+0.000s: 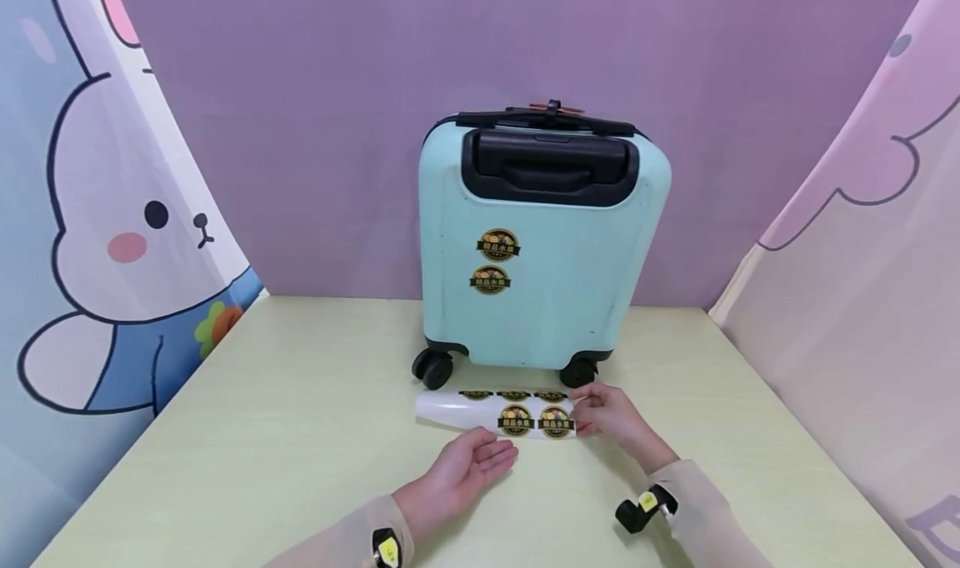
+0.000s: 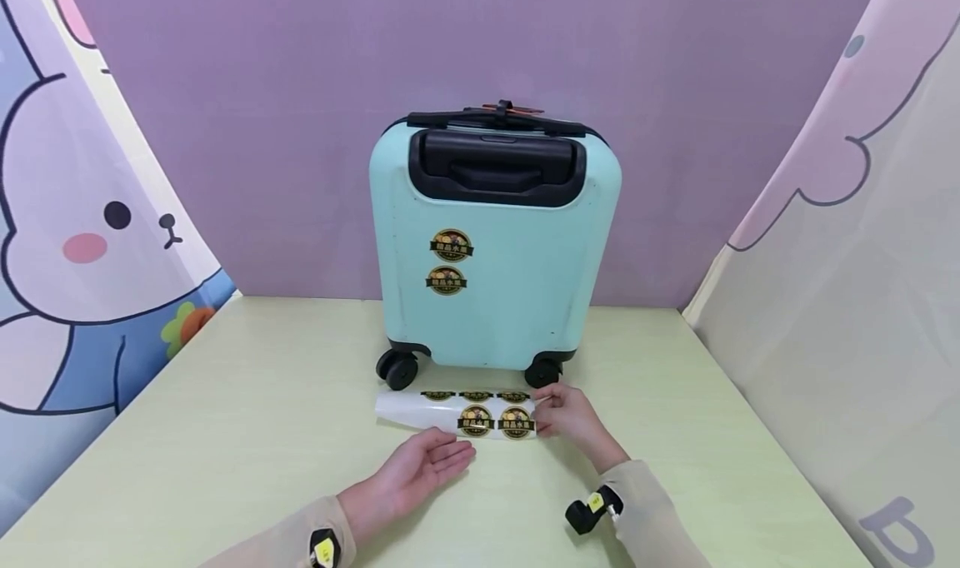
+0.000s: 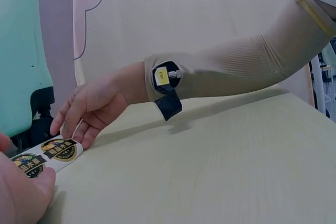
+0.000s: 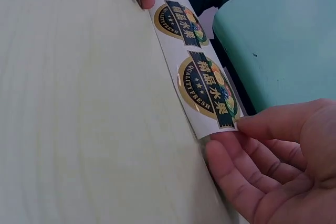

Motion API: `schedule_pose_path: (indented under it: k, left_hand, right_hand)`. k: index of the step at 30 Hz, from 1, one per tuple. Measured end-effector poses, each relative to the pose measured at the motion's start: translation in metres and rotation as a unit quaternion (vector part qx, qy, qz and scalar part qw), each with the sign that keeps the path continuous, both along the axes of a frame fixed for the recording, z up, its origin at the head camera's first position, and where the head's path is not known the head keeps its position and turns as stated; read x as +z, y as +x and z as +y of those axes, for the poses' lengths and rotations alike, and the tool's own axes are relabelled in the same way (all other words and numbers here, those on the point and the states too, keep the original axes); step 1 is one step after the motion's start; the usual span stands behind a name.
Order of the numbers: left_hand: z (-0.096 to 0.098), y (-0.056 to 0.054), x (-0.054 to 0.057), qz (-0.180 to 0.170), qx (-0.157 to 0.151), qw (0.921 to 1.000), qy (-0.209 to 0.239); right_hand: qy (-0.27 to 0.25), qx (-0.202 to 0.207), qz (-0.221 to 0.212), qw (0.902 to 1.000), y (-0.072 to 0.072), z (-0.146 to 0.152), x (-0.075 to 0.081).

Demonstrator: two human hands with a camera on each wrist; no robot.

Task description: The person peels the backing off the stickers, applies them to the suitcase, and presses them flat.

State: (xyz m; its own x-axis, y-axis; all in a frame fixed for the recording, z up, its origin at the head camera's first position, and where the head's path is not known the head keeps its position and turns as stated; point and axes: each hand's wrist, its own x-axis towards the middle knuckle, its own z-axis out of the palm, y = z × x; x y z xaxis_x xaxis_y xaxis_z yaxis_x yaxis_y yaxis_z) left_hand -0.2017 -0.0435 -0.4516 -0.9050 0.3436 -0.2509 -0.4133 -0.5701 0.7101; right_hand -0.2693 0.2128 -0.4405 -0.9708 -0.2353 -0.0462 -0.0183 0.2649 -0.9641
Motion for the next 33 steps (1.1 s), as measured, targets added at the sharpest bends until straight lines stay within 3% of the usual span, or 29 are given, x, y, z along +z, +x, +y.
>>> schedule_pose_path:
  k: [9,21,33]
  left_hand:
    - [0.002,0.002,-0.003,0.021,0.002,0.9997,-0.012]
    - [0.002,0.005,-0.007,0.031,0.014,0.9993,-0.016]
    - [0.001,0.004,0.000,0.072,0.099,0.9923,-0.017]
  right_hand:
    - [-0.054,0.013,-0.013,0.9984,-0.001,-0.003,0.002]
    - [-0.136,0.038,-0.027,0.9897,0.009,-0.008,0.010]
    - [-0.162,0.023,-0.023,0.9862,0.012,-0.013,0.012]
